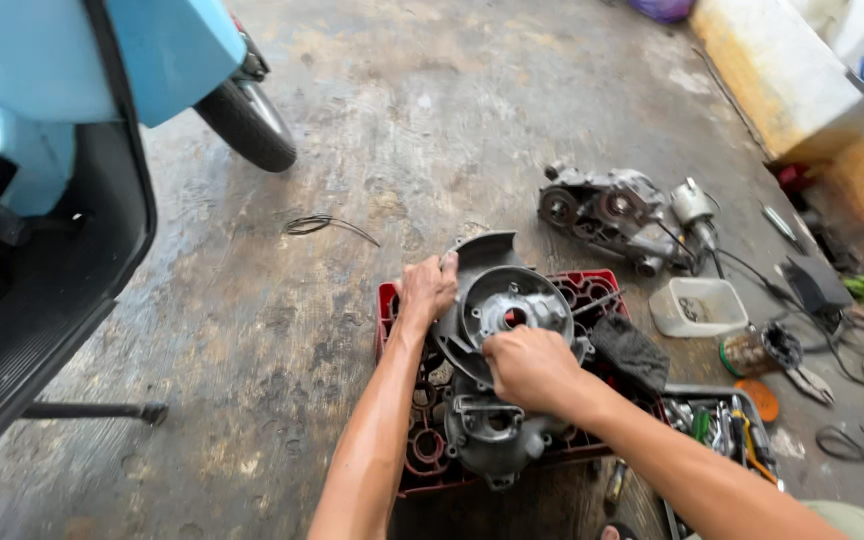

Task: The person scrubs the interior surfaces of a metallic scooter engine casing using a wire brush and a rag. They repeatedly rotate the part to access different areas and wipe away debris.

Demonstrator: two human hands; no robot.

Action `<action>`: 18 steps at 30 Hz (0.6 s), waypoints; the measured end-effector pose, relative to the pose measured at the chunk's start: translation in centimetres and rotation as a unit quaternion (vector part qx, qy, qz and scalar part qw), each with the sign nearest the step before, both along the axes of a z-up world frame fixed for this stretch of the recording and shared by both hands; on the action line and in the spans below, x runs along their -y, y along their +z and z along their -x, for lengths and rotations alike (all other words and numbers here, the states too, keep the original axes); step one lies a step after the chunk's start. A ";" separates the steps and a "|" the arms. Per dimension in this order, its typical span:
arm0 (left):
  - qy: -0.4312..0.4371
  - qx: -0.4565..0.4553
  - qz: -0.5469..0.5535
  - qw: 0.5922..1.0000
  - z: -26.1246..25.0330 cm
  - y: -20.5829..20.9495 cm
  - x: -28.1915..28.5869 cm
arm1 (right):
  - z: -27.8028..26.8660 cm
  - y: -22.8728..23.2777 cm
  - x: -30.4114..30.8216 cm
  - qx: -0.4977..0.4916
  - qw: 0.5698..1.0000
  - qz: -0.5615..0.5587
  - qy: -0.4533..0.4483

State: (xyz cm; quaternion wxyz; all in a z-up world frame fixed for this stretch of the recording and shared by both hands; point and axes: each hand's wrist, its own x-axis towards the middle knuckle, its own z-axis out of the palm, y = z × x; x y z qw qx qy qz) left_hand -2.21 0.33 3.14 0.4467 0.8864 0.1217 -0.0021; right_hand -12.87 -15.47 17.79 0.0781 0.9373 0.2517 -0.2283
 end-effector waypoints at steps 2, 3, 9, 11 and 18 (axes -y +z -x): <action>-0.005 -0.021 -0.030 0.999 -0.3 0.5 0.0 | 0.1 1.6 0.5 0.020 0.999 -0.047 -0.012; 0.002 -0.013 -0.015 1.000 -0.8 -0.4 0.1 | 0.9 2.7 1.3 -0.001 1.000 -0.010 -0.014; 0.000 -0.011 0.150 0.989 1.4 6.2 0.9 | 2.7 7.7 12.8 -0.058 0.936 -0.250 -0.240; -0.010 -0.011 0.137 0.990 3.3 9.6 1.9 | 4.0 7.5 15.9 -0.094 0.862 -0.394 -0.305; -0.051 0.350 -0.036 0.935 10.5 26.3 7.0 | 8.8 8.4 22.0 -0.010 0.786 -0.492 -0.375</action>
